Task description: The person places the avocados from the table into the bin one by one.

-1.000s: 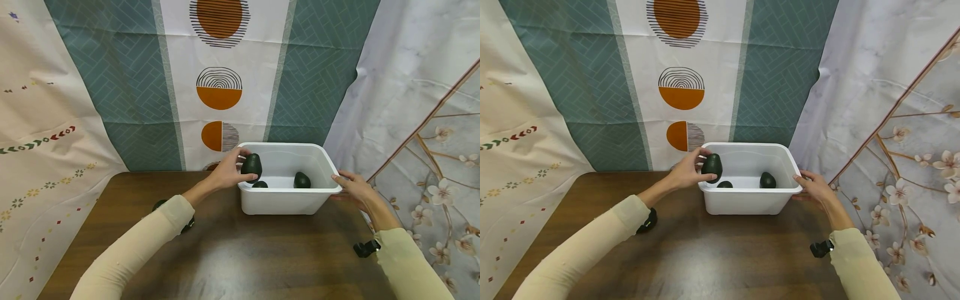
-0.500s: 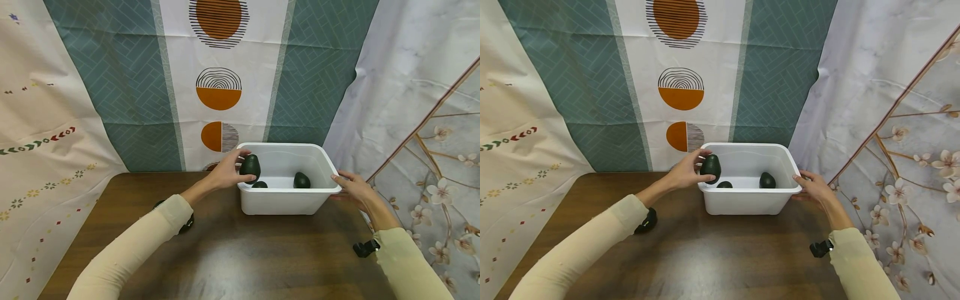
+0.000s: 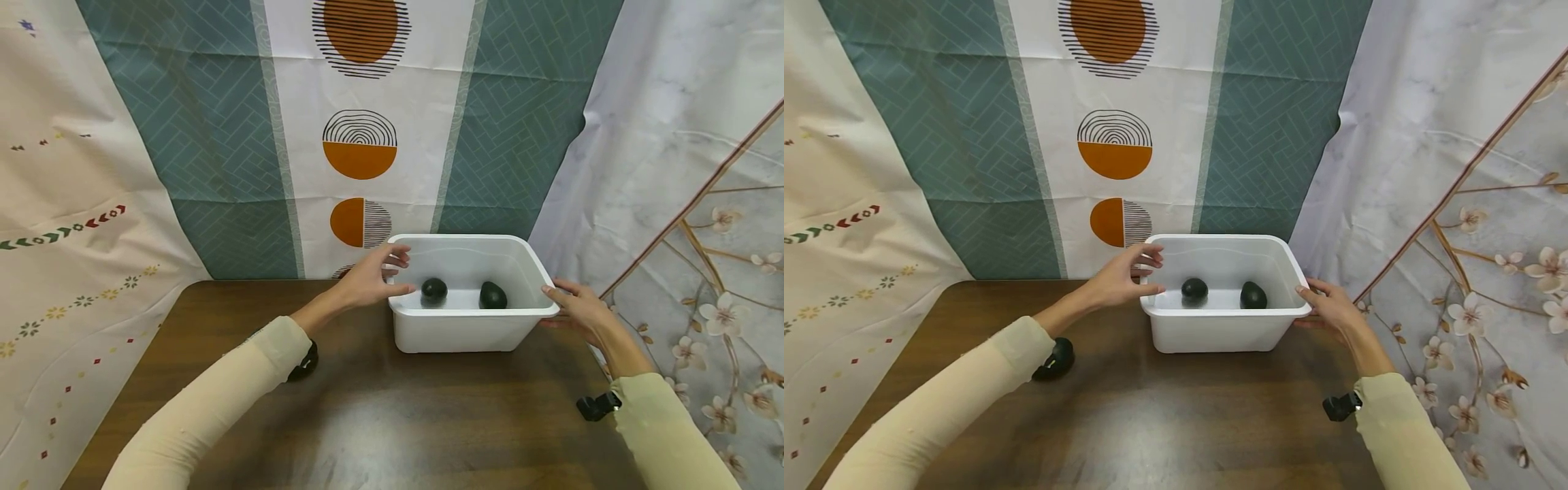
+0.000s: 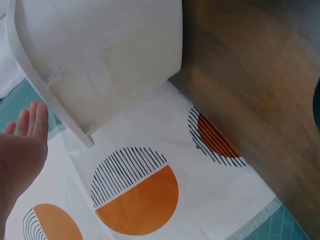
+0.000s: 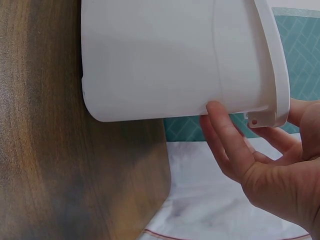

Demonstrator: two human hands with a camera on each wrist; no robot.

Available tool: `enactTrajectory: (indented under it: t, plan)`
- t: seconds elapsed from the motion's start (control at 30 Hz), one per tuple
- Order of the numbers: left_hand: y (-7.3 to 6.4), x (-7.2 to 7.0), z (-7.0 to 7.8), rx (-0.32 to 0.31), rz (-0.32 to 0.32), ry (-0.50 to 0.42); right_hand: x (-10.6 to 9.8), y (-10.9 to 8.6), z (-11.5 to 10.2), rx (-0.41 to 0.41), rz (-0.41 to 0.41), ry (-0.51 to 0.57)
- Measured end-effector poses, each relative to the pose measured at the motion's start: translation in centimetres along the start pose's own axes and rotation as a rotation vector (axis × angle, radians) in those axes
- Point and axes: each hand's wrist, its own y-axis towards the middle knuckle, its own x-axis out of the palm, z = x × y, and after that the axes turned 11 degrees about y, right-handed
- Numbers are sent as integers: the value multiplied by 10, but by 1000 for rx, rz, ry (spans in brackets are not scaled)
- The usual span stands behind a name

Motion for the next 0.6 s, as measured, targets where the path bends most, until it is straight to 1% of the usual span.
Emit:
enactTrajectory:
  t: [0.13, 0.3, 0.6]
  plan:
    - [-5, -7, 2, -10, -6, 17, -1, 0, 1, 0, -2, 5]
    - [-10, -17, 2, 9, -26, 50, -1, 1, 1, 4, -2, 2]
    - [-23, -34, -4, 26, -100, 119, -2, 1, 1, 10, -10, 7]
